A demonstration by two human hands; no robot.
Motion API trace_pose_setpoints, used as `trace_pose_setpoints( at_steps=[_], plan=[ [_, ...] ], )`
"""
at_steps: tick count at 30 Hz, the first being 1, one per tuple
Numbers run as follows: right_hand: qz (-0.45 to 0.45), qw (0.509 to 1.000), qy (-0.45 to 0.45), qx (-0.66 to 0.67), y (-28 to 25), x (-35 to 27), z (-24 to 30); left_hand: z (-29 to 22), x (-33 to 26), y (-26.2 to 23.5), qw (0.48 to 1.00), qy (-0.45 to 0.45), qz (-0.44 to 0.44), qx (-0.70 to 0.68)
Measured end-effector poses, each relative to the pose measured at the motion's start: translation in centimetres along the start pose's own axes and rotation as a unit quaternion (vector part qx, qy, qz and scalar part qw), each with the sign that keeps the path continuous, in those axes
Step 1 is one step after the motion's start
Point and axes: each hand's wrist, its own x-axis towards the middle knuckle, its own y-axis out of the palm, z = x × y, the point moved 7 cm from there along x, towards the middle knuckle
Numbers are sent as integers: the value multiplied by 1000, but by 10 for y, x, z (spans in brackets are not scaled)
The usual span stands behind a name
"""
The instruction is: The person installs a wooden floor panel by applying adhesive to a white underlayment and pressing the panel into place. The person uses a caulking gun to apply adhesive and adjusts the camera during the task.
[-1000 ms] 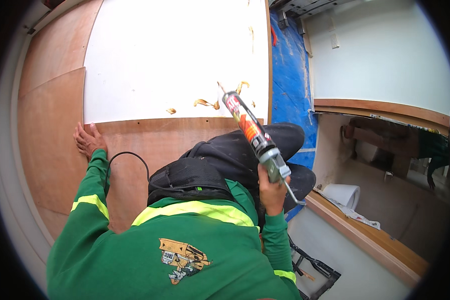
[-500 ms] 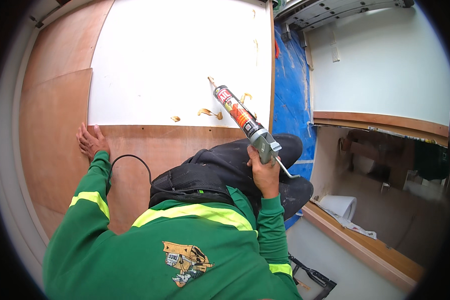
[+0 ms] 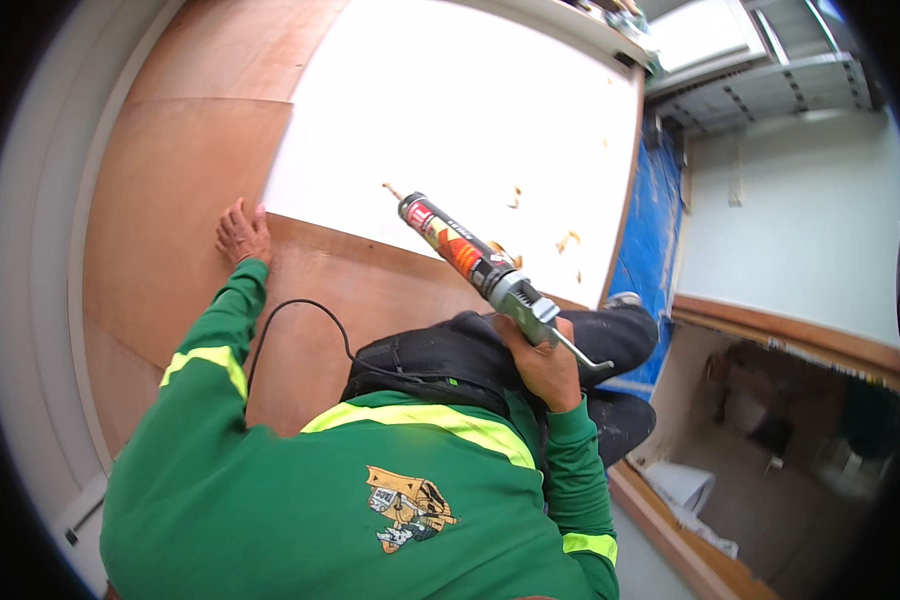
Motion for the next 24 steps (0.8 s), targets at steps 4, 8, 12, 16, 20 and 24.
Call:
trace_pose_setpoints(
  at_steps=[4, 8, 12, 16, 20, 24],
  plan=[
    [113, 993, -41, -18, 68, 42, 24, -8, -3, -6, 990, 18, -134, -27],
    [179, 982, -51, -14, 116, 66, 27, -5, -12, -9, 989, 20, -142, -46],
    [188, 977, -68, -76, 148, 90, 20, -8, -13, -5, 991, 22, -127, -44],
    [169, 979, -76, -84, 155, 100, 14, -3, -16, -2, 990, 22, -128, -46],
    [159, 980, -83, -81, 149, 96, 14, -2, -14, -1, 989, 27, -135, -55],
    [164, 978, -99, -76, 143, 92, 24, -9, -18, -13, 989, 37, -142, -34]
  ],
)
